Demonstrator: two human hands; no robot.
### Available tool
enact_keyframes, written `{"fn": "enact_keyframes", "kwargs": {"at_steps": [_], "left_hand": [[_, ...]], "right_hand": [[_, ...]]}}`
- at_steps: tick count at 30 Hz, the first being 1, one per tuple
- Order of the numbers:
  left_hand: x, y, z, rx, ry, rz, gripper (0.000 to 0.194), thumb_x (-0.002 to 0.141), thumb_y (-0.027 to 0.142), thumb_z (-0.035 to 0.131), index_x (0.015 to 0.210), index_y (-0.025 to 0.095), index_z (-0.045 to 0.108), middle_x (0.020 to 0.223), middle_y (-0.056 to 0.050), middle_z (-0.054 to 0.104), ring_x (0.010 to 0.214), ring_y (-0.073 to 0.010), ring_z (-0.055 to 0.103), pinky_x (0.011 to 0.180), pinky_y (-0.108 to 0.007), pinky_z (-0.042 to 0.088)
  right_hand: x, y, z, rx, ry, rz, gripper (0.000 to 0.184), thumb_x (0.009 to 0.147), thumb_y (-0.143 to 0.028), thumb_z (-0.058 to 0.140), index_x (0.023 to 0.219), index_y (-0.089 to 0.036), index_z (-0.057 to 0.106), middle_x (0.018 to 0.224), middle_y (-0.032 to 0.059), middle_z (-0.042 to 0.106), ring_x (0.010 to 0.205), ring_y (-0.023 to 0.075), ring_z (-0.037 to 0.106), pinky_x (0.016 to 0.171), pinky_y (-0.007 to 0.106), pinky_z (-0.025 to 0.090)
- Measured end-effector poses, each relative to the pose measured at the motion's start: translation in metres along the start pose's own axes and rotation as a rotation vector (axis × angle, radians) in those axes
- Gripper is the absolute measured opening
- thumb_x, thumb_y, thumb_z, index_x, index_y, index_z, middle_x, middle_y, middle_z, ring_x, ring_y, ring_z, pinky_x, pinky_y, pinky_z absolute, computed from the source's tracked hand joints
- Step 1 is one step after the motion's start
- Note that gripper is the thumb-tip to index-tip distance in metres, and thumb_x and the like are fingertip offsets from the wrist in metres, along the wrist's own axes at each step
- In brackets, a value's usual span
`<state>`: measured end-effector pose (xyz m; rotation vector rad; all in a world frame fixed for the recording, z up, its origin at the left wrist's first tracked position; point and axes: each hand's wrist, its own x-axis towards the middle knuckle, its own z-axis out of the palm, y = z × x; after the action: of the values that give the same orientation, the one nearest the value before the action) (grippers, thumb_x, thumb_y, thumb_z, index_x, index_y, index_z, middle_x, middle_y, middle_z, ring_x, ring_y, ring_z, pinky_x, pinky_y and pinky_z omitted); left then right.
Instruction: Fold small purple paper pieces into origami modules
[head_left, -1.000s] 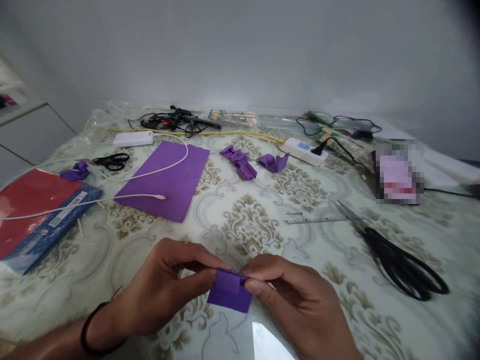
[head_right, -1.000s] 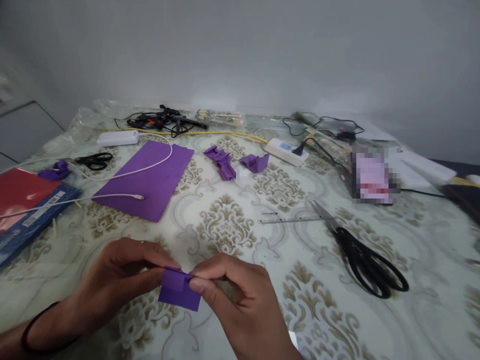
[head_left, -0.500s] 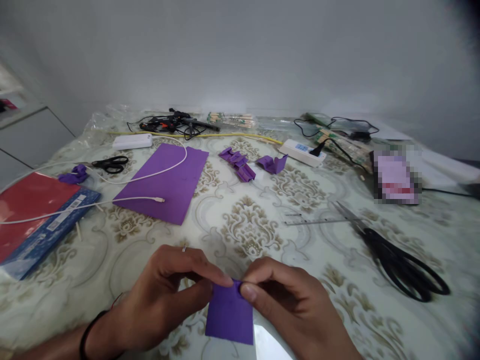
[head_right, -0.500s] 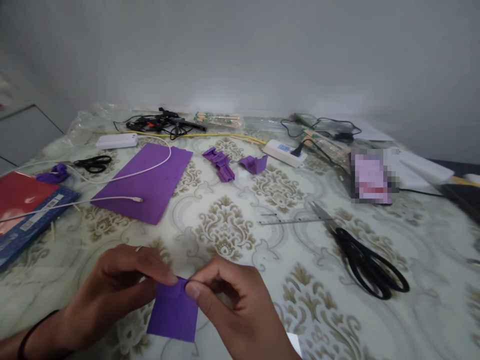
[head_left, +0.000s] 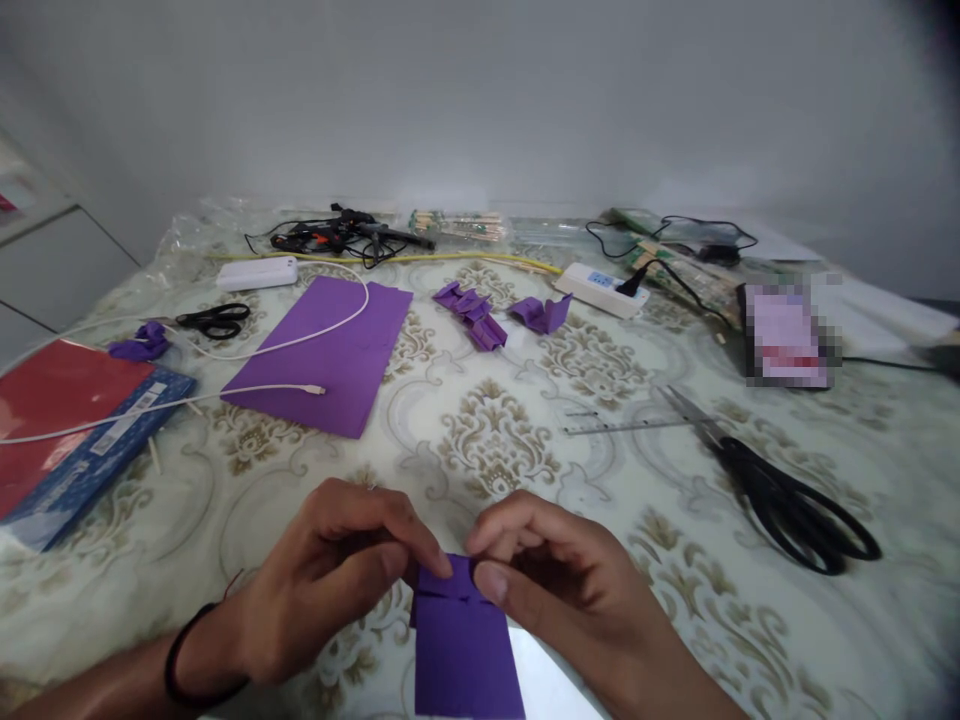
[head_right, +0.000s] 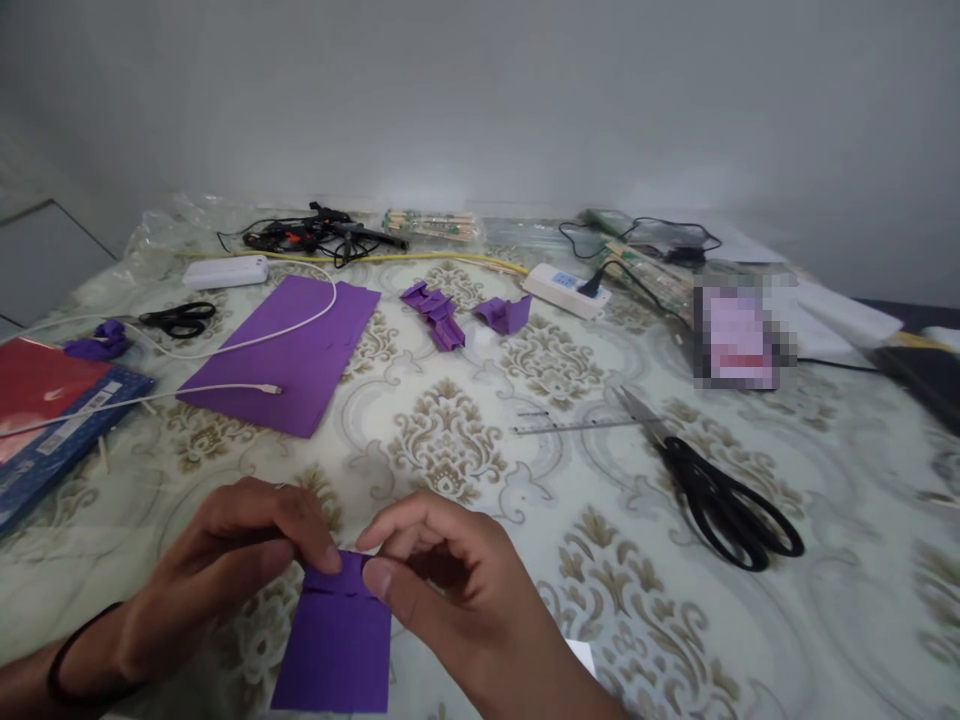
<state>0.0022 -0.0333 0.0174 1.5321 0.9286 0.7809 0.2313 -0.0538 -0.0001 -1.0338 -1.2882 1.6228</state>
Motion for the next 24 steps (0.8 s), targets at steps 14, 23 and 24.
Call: {"fn": "enact_keyframes", "kwargs": {"at_steps": [14,23,24], "left_hand": [[0.006,-0.001,0.013,0.174,0.024,-0.068,0.009,0.093,0.023,0.072,0.100,0.021,0.077,0.076,0.001,0.079,0.067,-0.0139,0.073,0.063,-0.020,0.056],[0.003,0.003,0.010,0.359,0.028,-0.039,0.026,0.100,0.030,0.065,0.082,0.019,0.079,0.068,0.001,0.077,0.058,-0.0122,0.066,0.051,-0.018,0.045],[0.003,0.003,0.010,0.360,0.039,-0.034,0.025,0.100,0.030,0.065,0.082,0.018,0.079,0.068,0.001,0.076,0.058,-0.0121,0.065,0.052,-0.019,0.046]], "right_hand": [[0.006,-0.002,0.006,-0.268,0.043,0.023,0.023,0.097,-0.032,0.068,0.080,-0.021,0.076,0.070,-0.0014,0.070,0.066,0.0130,0.061,0.061,0.023,0.048],[0.009,-0.003,0.003,-0.340,0.053,-0.029,0.019,0.096,-0.030,0.071,0.086,-0.025,0.086,0.073,-0.0004,0.081,0.067,0.0156,0.072,0.063,0.025,0.053],[0.010,-0.002,0.002,-0.323,0.049,-0.013,0.018,0.095,-0.030,0.072,0.087,-0.026,0.087,0.075,-0.0002,0.083,0.068,0.0160,0.073,0.064,0.025,0.054]]}}
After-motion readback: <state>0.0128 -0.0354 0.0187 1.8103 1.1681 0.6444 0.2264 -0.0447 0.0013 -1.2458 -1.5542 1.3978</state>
